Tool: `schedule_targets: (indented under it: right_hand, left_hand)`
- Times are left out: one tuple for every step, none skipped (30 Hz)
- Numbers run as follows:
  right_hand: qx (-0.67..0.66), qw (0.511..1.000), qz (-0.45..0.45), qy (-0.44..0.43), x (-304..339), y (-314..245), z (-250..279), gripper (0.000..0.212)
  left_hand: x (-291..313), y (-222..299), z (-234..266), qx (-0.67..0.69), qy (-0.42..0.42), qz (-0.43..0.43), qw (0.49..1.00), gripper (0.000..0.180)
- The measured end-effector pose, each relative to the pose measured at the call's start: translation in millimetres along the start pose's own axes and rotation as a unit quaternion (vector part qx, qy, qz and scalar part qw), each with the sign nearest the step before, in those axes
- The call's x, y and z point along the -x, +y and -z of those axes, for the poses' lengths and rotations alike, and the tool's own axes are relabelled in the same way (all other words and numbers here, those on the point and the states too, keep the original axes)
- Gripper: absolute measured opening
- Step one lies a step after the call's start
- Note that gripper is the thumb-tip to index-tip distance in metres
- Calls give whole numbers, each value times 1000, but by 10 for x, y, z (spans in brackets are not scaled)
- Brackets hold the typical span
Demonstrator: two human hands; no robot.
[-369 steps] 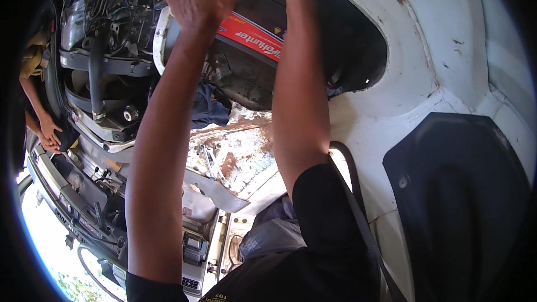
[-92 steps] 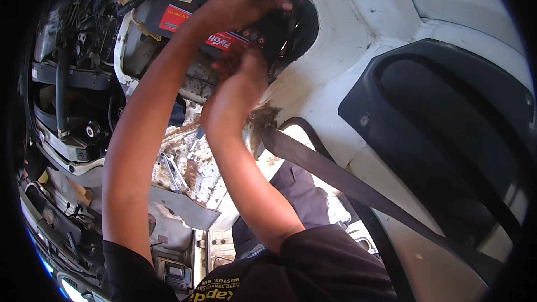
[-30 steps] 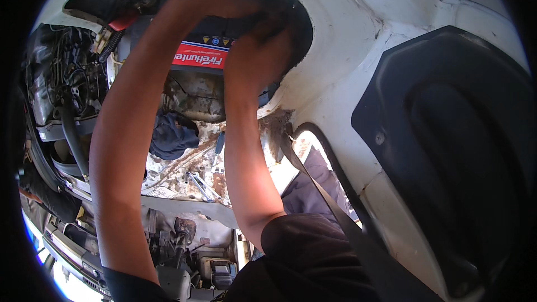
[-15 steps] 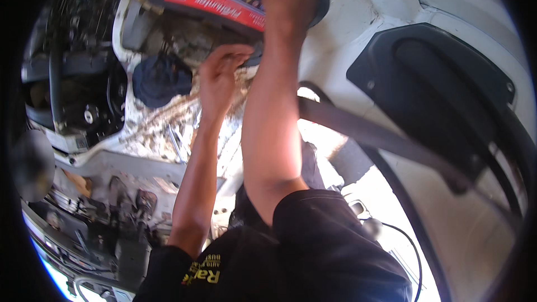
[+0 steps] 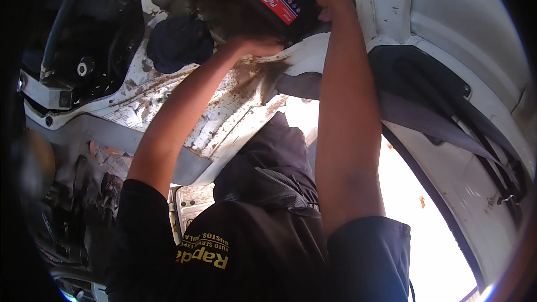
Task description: The person installs a car battery into the engine bay, positions it, and secures it using a wrench and socket. The person then connects the battery terminals and tightens them with a screwdriver.
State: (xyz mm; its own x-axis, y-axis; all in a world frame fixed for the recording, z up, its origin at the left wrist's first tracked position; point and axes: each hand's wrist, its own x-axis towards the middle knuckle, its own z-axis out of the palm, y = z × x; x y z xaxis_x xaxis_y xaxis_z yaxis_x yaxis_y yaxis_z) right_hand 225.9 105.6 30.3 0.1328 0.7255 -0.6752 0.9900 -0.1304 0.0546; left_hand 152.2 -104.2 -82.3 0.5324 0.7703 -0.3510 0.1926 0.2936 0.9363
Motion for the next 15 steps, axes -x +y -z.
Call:
schedule_targets:
  right_hand:
    - [22,1000,7,-5,-94,164,53,31]
    - [44,999,14,-9,-191,310,103,31]
    - [26,999,36,-1,-202,311,86,31]
    - [9,998,59,4,-161,246,42,32]
    - [-50,995,84,28,-58,282,-49,32]
    - [-108,988,100,54,37,338,-106,33]
    - [-79,993,77,35,94,339,-82,30]
    - [-49,997,55,16,132,316,-35,28]
    - [-22,999,36,-3,167,270,-18,26]
    - [-15,999,33,9,192,221,-25,27]
    - [-9,999,31,20,216,170,-46,27]
    - [-5,999,20,32,209,206,-56,28]
    - [-27,999,27,30,191,226,-59,29]
    - [-49,998,33,28,173,240,-67,30]
    - [-72,996,37,27,135,299,-71,31]
  left_hand:
    - [-32,104,3,13,-15,-11,1000,66]
    - [-1,140,44,68,-42,-4,997,71]
    - [-23,122,95,20,-40,-11,999,70]
    - [-29,65,138,-27,-38,-14,999,70]
    - [-38,15,175,-74,-37,-17,996,70]
    - [38,167,288,-134,-77,-13,988,72]
    - [55,202,233,-115,-72,-4,991,72]
    - [74,234,181,-97,-67,6,993,72]
    - [86,235,185,-81,-60,17,995,73]
    - [37,131,135,-63,-45,2,997,73]
    - [-9,-1,38,-44,-29,-12,999,73]
    - [-8,-16,-12,-26,-21,-30,999,74]
    - [-17,-44,-18,-33,-24,-35,999,75]
    - [-21,-77,-24,-41,-27,-39,998,75]
    - [4,-43,-11,-49,-32,-45,997,76]
